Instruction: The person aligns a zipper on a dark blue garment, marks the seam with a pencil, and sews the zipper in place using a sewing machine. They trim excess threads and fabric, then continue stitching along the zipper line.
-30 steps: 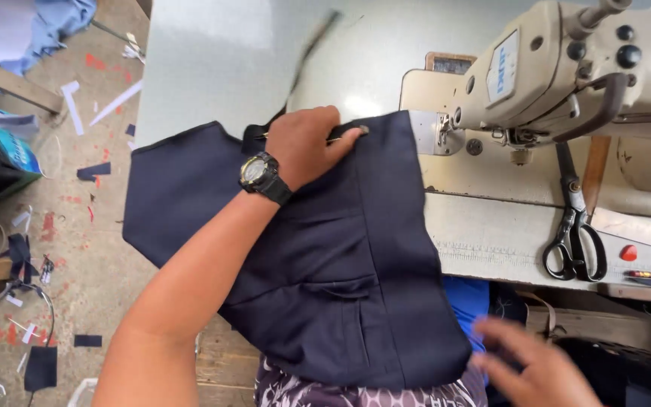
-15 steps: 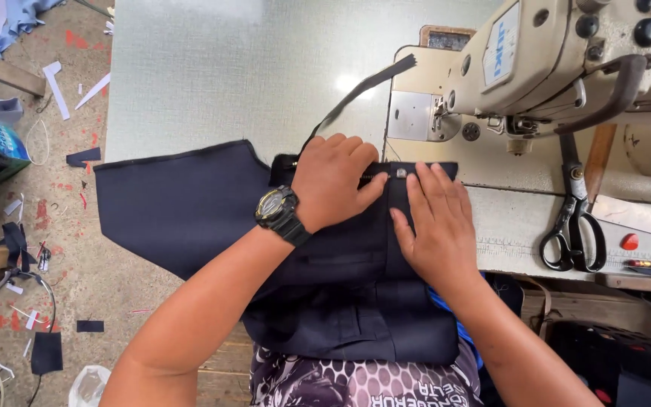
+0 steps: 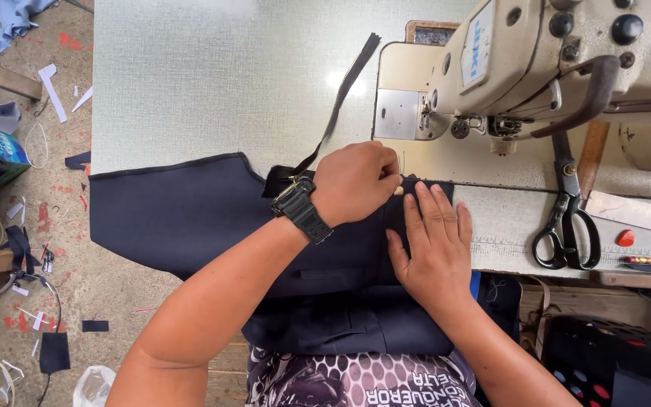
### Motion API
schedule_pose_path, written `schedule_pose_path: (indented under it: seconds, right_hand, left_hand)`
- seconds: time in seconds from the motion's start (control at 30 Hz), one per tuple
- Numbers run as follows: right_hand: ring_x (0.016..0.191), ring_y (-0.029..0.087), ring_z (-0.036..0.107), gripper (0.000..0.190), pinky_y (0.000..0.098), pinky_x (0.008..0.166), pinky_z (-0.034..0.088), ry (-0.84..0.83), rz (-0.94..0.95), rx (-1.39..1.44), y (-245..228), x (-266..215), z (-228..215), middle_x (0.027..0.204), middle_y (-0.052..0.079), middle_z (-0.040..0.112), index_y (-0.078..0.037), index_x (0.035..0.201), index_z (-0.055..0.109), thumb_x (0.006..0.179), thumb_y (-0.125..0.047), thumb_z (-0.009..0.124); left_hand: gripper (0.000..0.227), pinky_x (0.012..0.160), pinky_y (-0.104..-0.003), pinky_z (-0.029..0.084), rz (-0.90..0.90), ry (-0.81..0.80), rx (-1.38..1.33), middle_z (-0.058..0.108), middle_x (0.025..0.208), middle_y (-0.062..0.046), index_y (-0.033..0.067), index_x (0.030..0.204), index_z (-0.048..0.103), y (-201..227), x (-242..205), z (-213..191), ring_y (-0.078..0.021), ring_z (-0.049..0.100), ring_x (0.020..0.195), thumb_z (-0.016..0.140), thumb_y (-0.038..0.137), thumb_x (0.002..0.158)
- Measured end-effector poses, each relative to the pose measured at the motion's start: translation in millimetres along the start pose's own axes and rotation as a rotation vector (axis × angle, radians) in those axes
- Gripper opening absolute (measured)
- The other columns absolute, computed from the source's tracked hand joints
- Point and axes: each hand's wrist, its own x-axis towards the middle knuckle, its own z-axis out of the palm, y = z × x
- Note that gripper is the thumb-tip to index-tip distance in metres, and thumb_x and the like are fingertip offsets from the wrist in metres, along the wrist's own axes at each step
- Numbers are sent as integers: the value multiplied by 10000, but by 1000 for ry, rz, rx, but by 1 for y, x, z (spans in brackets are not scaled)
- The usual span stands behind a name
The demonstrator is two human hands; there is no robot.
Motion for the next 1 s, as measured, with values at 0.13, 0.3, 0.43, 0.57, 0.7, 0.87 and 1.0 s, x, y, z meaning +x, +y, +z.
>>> schedule_pose_path:
  seconds: [0.13, 0.3, 0.43, 0.57, 0.7, 0.87, 1.0]
  right_hand:
    - [1381, 369, 527, 519, 548, 1169, 299, -18, 9, 3, 1, -3, -1, 1469, 197, 583, -6, 1357, 639, 971, -354, 647]
    - [1389, 367, 514, 534, 553, 1162, 300, -1, 5, 24, 0, -4, -3, 1473, 197, 576, -16, 1369, 632, 967, -367, 643]
    - [1385, 359, 515, 541, 551, 1166, 297, -14, 13, 25, 2, -5, -5, 1474, 190, 576, -17, 1370, 628, 970, -382, 635]
    - [1264, 321, 591, 472, 506, 1090, 372, -14, 22, 77, 18, -3, -15, 1359, 126, 648, -60, 1292, 689, 943, -377, 665]
    - [1199, 320, 590, 533, 459, 1018, 423, -55, 20, 328, 43, 28, -33, 1333, 110, 633, -61, 1384, 631, 930, -327, 716]
    - [1032, 393, 636, 305, 508, 832, 466, -511, -99, 598, 57, 80, -50, 1058, 118, 719, -97, 1126, 715, 871, -262, 737]
    - [842, 397, 642, 14, 471, 744, 517, -530, 1, 770, 69, 86, -53, 827, 101, 711, -101, 863, 733, 871, -99, 722]
  left_hand:
    - [197, 625, -441, 563, -45, -4, -59, 678, 757, -49, 144, 838, 737, -1, 0, -1, -320, 707, 762, 615, 292, 883]
    - [169, 631, -432, 567, 9, 184, -78, 647, 742, -31, 145, 865, 702, -4, -10, 0, -310, 700, 740, 601, 270, 916]
    - [172, 606, -464, 528, 108, 334, 250, 567, 733, -58, 111, 884, 661, 6, -34, 7, -338, 674, 714, 667, 282, 874]
    - [149, 735, -414, 484, 324, 351, 281, 548, 788, -31, 102, 917, 655, -1, -51, 21, -289, 637, 793, 692, 241, 876]
    - [199, 719, -360, 470, 621, 533, 320, 425, 772, 26, 142, 802, 536, -17, -52, 36, -223, 552, 719, 586, 167, 992]
    - [200, 736, -374, 477, 750, 556, 411, 422, 782, 9, 134, 824, 540, -6, -60, 31, -215, 523, 709, 541, 149, 1023]
    - [199, 738, -384, 464, 787, 547, 416, 435, 786, -31, 117, 820, 527, -5, -61, 33, -231, 511, 696, 540, 95, 1017]
